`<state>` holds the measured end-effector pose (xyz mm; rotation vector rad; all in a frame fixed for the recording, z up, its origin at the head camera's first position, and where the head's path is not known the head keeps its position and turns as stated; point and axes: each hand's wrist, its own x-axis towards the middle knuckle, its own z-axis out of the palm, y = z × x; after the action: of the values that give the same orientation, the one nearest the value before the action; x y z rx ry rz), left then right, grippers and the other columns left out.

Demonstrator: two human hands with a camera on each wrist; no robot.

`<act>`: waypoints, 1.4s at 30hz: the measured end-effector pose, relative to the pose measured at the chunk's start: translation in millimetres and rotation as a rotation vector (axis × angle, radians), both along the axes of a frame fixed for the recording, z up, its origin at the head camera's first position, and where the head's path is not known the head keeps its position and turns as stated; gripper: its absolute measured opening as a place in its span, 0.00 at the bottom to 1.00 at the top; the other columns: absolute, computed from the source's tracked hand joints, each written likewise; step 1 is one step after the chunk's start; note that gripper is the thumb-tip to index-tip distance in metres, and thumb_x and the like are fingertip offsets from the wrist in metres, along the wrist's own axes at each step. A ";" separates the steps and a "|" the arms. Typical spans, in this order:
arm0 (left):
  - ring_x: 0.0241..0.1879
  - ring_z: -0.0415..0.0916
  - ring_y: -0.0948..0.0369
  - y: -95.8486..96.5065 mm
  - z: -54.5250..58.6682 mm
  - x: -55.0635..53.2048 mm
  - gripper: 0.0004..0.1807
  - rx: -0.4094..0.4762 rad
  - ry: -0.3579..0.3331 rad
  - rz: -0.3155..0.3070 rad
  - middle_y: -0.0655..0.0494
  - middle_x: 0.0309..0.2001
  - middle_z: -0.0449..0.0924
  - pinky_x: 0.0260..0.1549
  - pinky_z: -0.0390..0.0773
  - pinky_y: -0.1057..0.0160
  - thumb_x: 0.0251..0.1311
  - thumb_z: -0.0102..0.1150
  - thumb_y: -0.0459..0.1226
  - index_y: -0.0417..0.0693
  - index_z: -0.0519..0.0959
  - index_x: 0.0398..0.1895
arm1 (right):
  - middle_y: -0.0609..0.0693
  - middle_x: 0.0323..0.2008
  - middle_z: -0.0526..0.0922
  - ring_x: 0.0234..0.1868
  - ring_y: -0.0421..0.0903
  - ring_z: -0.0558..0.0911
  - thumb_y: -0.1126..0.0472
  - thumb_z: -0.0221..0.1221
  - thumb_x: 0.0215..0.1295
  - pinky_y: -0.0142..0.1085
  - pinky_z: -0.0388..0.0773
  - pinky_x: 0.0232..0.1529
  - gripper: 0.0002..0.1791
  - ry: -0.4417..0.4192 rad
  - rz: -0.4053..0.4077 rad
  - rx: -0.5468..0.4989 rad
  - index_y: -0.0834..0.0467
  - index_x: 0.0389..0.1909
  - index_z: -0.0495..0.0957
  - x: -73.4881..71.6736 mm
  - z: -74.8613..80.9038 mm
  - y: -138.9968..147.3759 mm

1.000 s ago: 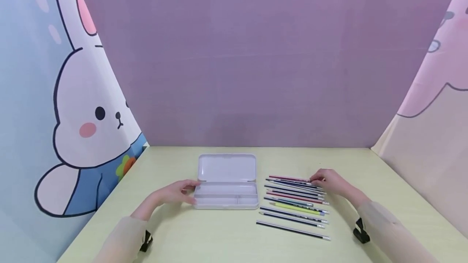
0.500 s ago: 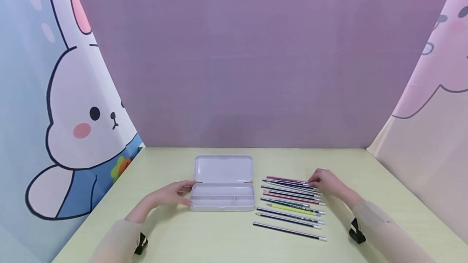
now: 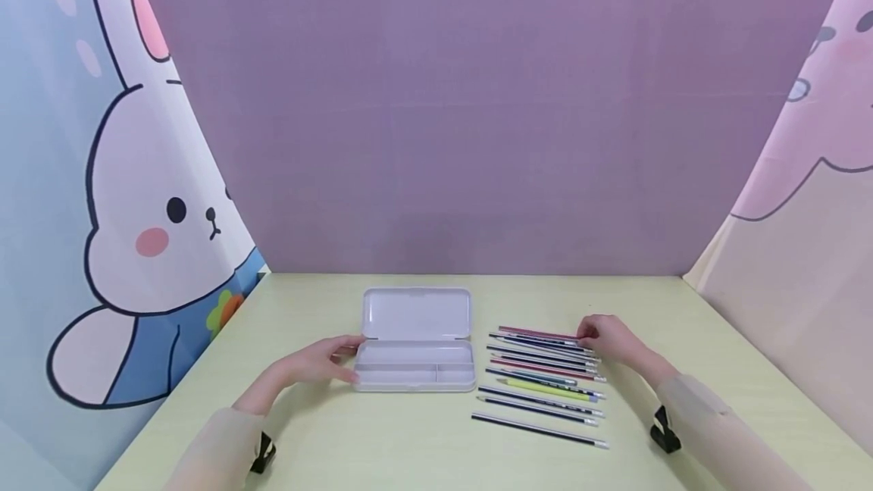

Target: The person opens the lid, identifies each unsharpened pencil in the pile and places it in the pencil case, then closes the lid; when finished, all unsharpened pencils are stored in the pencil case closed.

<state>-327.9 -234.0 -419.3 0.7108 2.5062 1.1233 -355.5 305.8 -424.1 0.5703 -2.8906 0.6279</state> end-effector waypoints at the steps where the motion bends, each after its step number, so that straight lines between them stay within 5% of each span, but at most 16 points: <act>1: 0.62 0.62 0.38 0.0 -0.2 -0.4 0.41 -0.001 -0.001 0.000 0.33 0.65 0.61 0.61 0.62 0.40 0.53 0.67 0.41 0.34 0.60 0.67 | 0.48 0.26 0.81 0.28 0.41 0.76 0.69 0.62 0.54 0.35 0.75 0.31 0.02 -0.004 -0.001 0.001 0.62 0.30 0.81 0.8 0.5 0.3; 8: 0.63 0.62 0.39 0.1 -1.9 -2.1 0.42 -0.023 -0.005 0.011 0.35 0.66 0.61 0.60 0.64 0.41 0.53 0.67 0.43 0.36 0.60 0.67 | 0.50 0.30 0.82 0.32 0.44 0.78 0.67 0.63 0.54 0.37 0.77 0.35 0.05 -0.020 -0.008 -0.030 0.62 0.32 0.84 3.7 6.0 2.3; 22: 0.60 0.64 0.38 1.8 2.1 1.1 0.41 -0.009 0.052 -0.036 0.31 0.63 0.62 0.58 0.66 0.40 0.54 0.66 0.40 0.31 0.59 0.67 | 0.49 0.27 0.83 0.25 0.36 0.74 0.66 0.65 0.55 0.30 0.70 0.25 0.05 0.170 0.052 -0.083 0.62 0.32 0.86 7.1 30.5 -2.4; 42: 0.62 0.63 0.41 1.4 -3.4 -3.2 0.42 -0.086 0.067 -0.017 0.35 0.65 0.62 0.60 0.64 0.41 0.56 0.64 0.45 0.37 0.57 0.69 | 0.48 0.28 0.82 0.28 0.37 0.76 0.64 0.65 0.56 0.29 0.74 0.28 0.04 0.154 0.078 -0.165 0.59 0.33 0.86 11.4 37.7 -52.4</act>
<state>-331.0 -232.6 -422.7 0.7569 2.5818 0.9953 -344.1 253.4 -386.4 0.6789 -2.6545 0.7874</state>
